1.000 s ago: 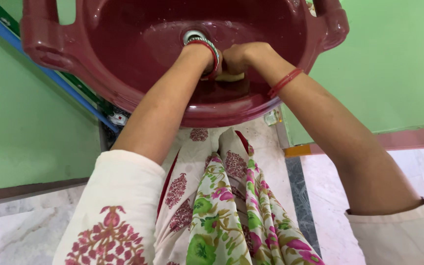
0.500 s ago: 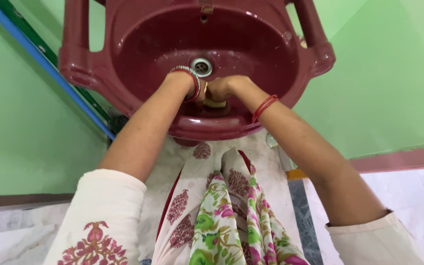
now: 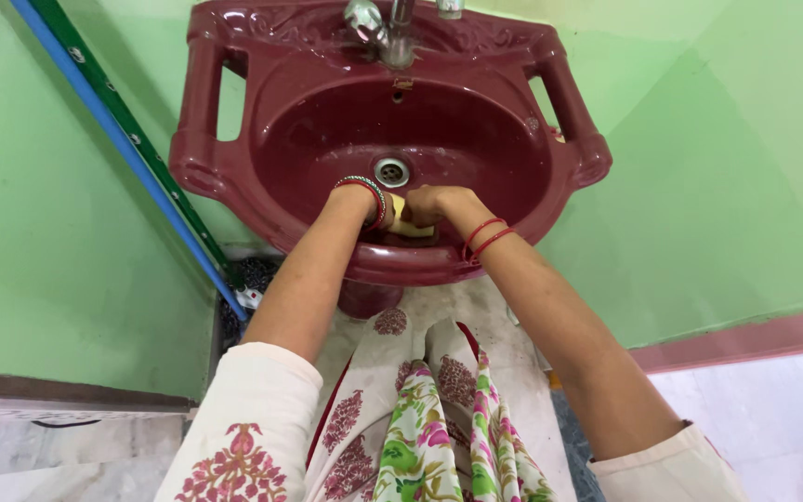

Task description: The person applies cleaning powder to a sponge and scrubs a maroon pedestal sink. They wipe the basin, rim, and faucet area with the sponge, then rinse the sponge under running water and continue wiping the sink surfaces.

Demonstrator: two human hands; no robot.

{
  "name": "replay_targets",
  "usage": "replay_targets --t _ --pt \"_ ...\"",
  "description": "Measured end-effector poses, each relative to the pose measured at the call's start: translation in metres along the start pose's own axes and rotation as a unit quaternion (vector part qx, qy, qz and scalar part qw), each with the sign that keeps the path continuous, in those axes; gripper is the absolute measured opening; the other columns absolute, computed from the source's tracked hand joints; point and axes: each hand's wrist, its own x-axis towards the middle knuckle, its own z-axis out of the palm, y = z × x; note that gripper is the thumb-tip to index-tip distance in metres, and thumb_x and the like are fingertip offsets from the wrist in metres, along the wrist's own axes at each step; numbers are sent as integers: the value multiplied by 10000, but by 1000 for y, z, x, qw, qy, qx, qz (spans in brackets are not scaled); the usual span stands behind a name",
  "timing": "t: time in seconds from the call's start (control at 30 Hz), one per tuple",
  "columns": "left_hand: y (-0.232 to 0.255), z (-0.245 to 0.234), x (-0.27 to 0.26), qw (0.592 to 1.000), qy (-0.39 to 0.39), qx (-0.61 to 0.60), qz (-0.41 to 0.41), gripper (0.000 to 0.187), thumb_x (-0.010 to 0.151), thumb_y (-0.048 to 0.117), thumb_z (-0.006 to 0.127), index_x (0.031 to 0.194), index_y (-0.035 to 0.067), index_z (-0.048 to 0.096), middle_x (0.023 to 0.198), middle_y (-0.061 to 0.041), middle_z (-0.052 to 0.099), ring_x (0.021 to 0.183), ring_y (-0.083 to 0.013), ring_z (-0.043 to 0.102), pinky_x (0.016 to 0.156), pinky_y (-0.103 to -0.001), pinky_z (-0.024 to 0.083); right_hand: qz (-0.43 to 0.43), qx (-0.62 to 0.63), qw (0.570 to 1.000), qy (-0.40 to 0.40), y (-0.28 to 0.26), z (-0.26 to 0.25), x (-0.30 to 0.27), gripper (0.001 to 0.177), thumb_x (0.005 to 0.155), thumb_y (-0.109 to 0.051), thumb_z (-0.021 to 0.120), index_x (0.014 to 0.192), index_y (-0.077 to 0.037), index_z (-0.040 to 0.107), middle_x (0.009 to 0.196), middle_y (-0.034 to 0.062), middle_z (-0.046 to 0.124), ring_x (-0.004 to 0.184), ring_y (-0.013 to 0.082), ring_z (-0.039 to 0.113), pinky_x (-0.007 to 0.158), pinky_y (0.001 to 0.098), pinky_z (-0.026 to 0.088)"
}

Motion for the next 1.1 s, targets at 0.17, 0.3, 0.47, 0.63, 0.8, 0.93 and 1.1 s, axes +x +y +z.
replay_targets --t 0.17,0.3,0.47,0.63,0.8,0.93,1.1 --pt "-1 -2 10 1000 -19 1 11 499 791 182 664 1282 133 741 1278 -156 732 1156 -320 700 1006 -443 540 22 -2 1000 -5 -4 -6 -8 445 915 -177 629 1355 -206 682 1317 120 693 1224 306 653 1031 440 512" --pt "15 -2 28 997 -68 24 26 498 807 156 639 1300 171 710 1290 -157 709 1173 -327 681 1016 -464 529 38 -44 998 -16 3 -8 -10 376 956 -272 648 1288 -112 722 1267 164 702 1180 325 654 990 448 512" --pt "31 -1 40 995 -25 82 55 474 855 235 675 1321 152 699 1347 -131 668 1230 -321 619 1058 -463 482 15 -50 998 -43 12 -11 -12 311 919 -198 628 1162 -69 773 1119 151 763 1036 300 698 911 423 529" --pt "20 -11 20 997 -19 62 46 456 829 233 676 1277 177 739 1331 -126 690 1205 -312 655 1045 -455 515 -6 -39 998 -53 6 -16 -19 341 876 -121 608 1185 -105 752 1052 120 773 971 263 708 860 418 539" --pt "-10 -26 -2 998 8 56 25 436 799 227 698 1227 180 762 1278 -128 715 1172 -318 676 1025 -459 528 -47 99 989 -97 -19 -24 -25 413 845 -9 635 1252 -29 694 1174 112 753 1035 212 690 881 369 585" --pt "-38 -34 -7 997 38 62 -6 433 799 225 698 1224 175 761 1270 -128 716 1171 -317 676 1025 -459 528 -75 219 967 -102 -41 -31 -29 488 842 17 650 1329 -12 633 1328 134 690 1151 226 664 932 346 588" --pt "-58 -45 -10 996 59 61 -32 430 799 223 697 1220 169 760 1262 -127 718 1170 -316 676 1025 -458 528 -154 299 936 -101 -47 -35 -34 597 852 13 648 1430 -114 575 1470 61 540 1298 165 523 987 348 554"
